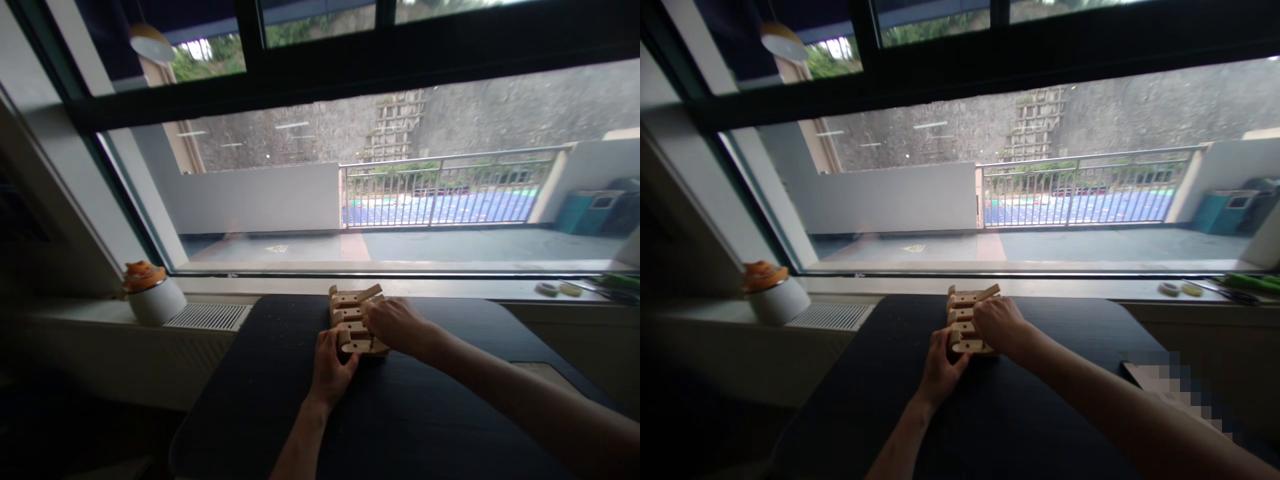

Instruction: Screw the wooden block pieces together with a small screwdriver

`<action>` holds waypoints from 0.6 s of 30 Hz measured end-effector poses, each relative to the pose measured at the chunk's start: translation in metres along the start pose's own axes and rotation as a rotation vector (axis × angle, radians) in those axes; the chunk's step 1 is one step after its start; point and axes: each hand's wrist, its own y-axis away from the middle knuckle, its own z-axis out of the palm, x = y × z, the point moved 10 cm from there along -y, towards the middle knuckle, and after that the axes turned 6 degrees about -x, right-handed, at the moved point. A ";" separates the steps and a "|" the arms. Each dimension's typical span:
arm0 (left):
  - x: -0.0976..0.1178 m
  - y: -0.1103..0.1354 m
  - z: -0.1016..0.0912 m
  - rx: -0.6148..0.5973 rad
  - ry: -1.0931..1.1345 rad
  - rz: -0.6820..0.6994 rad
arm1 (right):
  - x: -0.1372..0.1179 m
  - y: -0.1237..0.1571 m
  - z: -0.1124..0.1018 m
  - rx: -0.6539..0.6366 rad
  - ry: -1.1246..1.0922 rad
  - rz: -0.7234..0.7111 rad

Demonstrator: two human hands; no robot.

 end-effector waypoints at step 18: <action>0.000 0.000 0.000 -0.017 0.006 -0.009 | 0.004 0.012 0.008 -0.043 -0.016 -0.148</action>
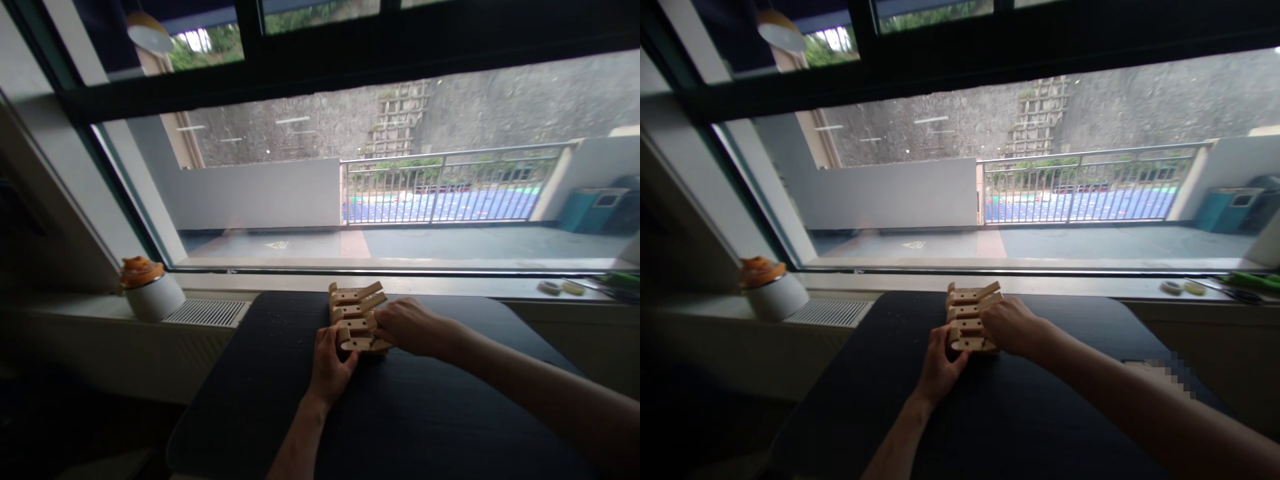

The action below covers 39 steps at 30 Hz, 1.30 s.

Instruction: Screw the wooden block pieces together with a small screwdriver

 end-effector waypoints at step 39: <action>0.002 -0.002 0.000 -0.010 0.007 -0.017 | 0.002 0.000 0.005 0.121 -0.105 0.060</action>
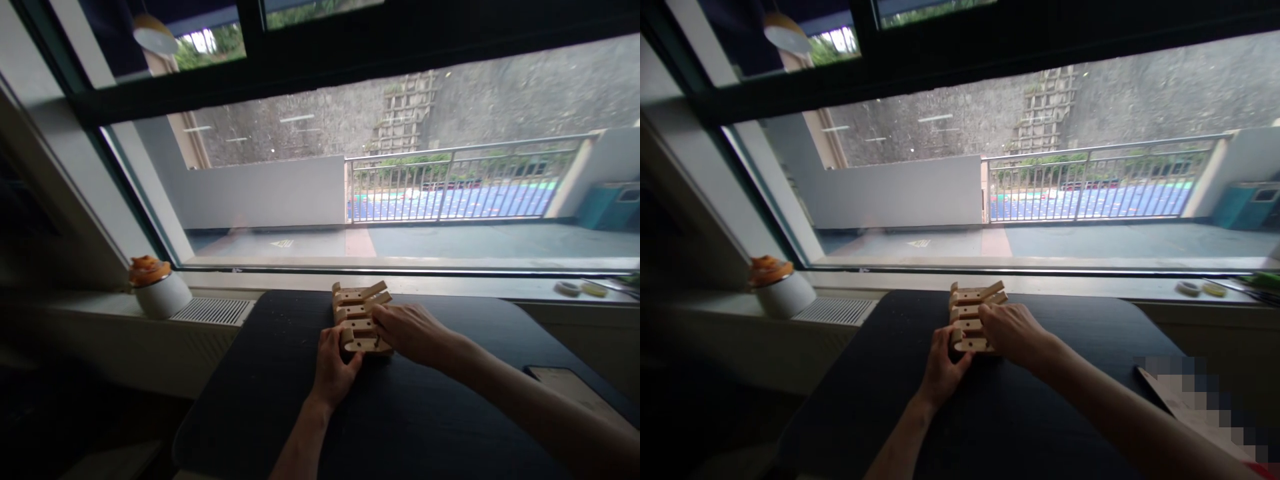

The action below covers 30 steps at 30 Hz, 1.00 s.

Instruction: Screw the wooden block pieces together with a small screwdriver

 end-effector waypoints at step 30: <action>0.017 0.007 0.027 -0.148 0.039 0.002 | 0.045 0.025 0.024 0.244 -0.181 0.204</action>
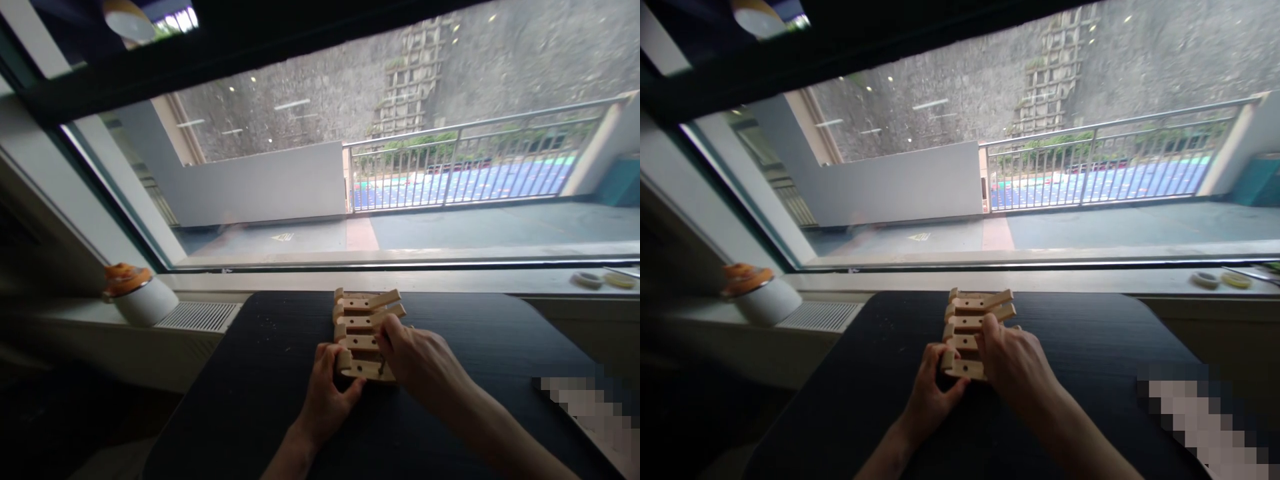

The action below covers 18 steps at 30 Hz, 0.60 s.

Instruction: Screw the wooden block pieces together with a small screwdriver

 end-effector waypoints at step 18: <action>0.000 -0.002 -0.001 -0.001 -0.004 -0.043 | -0.019 0.005 -0.018 -0.053 -0.058 -0.202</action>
